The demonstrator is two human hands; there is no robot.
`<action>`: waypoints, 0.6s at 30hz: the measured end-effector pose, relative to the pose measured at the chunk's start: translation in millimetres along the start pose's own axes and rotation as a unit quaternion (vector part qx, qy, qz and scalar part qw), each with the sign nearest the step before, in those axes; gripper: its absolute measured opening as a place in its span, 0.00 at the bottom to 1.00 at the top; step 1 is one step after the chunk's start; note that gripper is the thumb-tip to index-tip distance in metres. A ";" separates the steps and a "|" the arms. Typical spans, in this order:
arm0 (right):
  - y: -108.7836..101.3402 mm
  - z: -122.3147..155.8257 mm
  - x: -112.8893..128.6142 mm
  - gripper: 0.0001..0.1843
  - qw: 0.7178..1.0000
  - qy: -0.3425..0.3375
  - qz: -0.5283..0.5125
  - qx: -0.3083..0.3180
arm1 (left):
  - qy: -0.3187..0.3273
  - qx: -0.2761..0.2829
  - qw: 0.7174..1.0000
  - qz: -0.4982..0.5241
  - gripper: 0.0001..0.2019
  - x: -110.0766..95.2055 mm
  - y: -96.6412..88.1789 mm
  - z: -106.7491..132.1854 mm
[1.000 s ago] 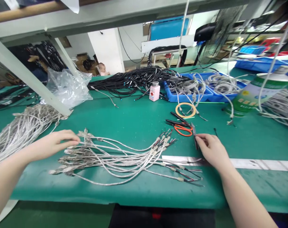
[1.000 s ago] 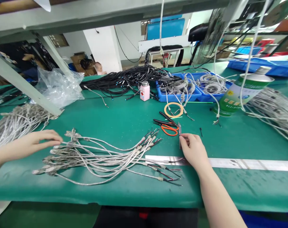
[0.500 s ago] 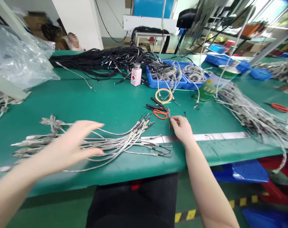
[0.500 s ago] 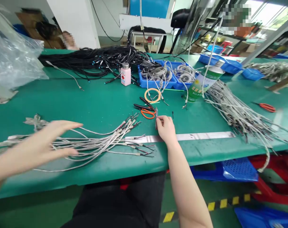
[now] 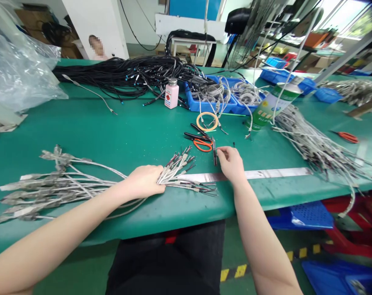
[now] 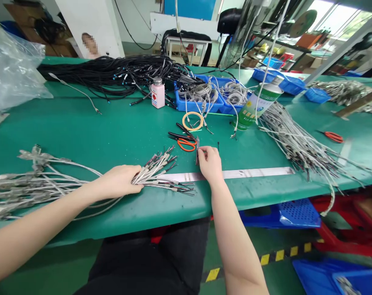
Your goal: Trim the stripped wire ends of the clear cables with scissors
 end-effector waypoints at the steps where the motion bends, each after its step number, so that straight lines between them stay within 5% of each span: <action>1: -1.8 0.5 1.0 0.11 1.000 -0.003 -0.007 -0.013 | 0.003 0.004 1.000 -0.001 0.08 -3.8 1.8 -1.0; 7: -13.6 5.6 10.3 0.12 0.990 -0.034 -0.078 -0.111 | 0.023 -0.061 0.996 0.056 0.05 -17.6 9.7 1.1; 11: -31.5 14.8 20.5 0.14 0.965 -0.052 -0.139 -0.216 | 0.027 -0.102 0.974 0.201 0.06 -3.5 4.3 9.2; 15: -46.4 28.1 41.2 0.14 0.937 -0.057 -0.200 -0.282 | 0.068 -0.155 0.903 0.394 0.13 20.2 -10.8 15.0; 18: -30.7 30.4 77.7 0.11 0.953 -0.070 -0.243 -0.165 | 0.110 -0.174 0.824 0.528 0.18 31.2 -15.9 14.9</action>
Point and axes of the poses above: each hand's wrist, its own z-axis away from the middle knuckle, its own y-axis out of the palm, x = y × z, the point moved 5 cm from there along -z, towards the middle knuckle, and after that the axes turned 10 degrees about x, right-handed, at the moved point
